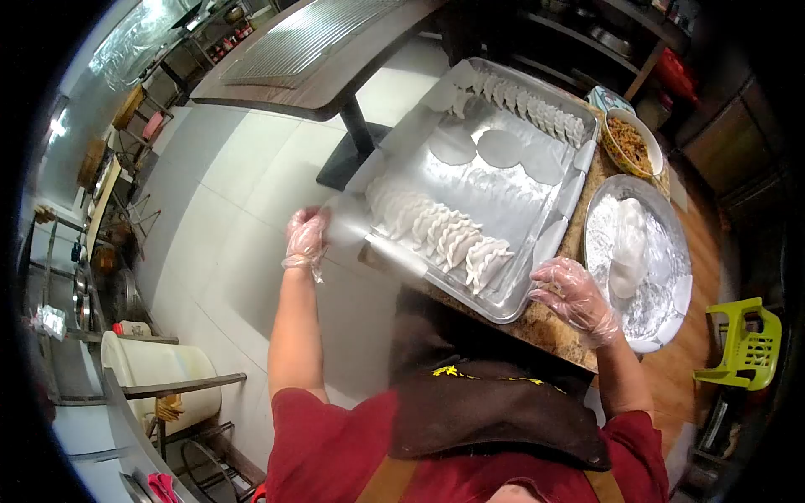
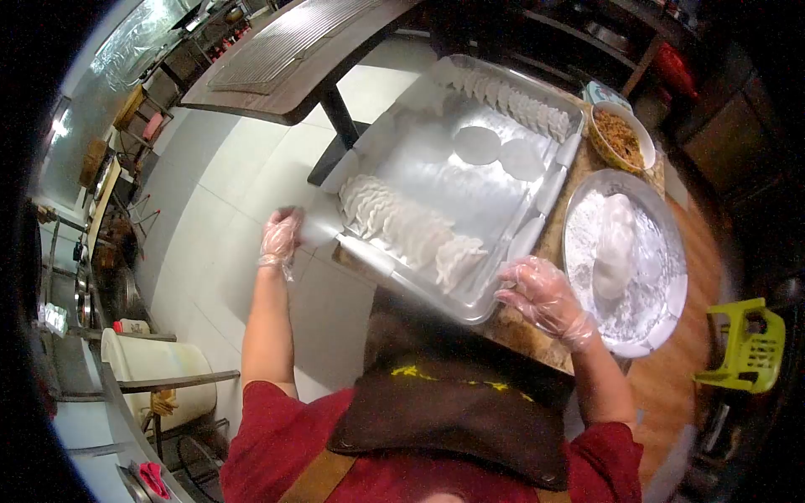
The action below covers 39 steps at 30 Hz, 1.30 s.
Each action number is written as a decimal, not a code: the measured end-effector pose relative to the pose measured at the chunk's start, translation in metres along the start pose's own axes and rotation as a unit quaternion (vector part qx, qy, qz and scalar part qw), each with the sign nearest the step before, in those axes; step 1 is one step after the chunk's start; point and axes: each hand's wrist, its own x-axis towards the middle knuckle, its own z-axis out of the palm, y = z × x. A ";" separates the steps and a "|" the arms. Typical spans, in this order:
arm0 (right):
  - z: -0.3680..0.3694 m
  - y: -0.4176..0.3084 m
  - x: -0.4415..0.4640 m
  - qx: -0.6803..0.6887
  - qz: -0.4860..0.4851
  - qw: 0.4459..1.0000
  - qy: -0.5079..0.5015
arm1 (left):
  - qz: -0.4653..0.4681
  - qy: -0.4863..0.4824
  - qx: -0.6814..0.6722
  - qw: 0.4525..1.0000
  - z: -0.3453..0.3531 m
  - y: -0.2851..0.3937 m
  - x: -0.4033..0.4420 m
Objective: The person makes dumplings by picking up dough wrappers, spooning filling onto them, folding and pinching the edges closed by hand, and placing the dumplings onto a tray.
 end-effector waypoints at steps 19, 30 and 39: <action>-0.015 0.143 0.131 0.729 0.164 0.664 0.029 | 0.186 -0.427 -0.040 0.884 0.251 0.195 -0.024; -0.098 0.307 0.221 0.241 0.343 0.890 0.180 | 0.067 -0.319 -0.141 0.935 0.455 0.162 0.095; -0.104 0.411 0.256 -0.526 0.231 0.811 -0.111 | 0.393 -0.262 0.231 0.851 0.534 0.141 0.197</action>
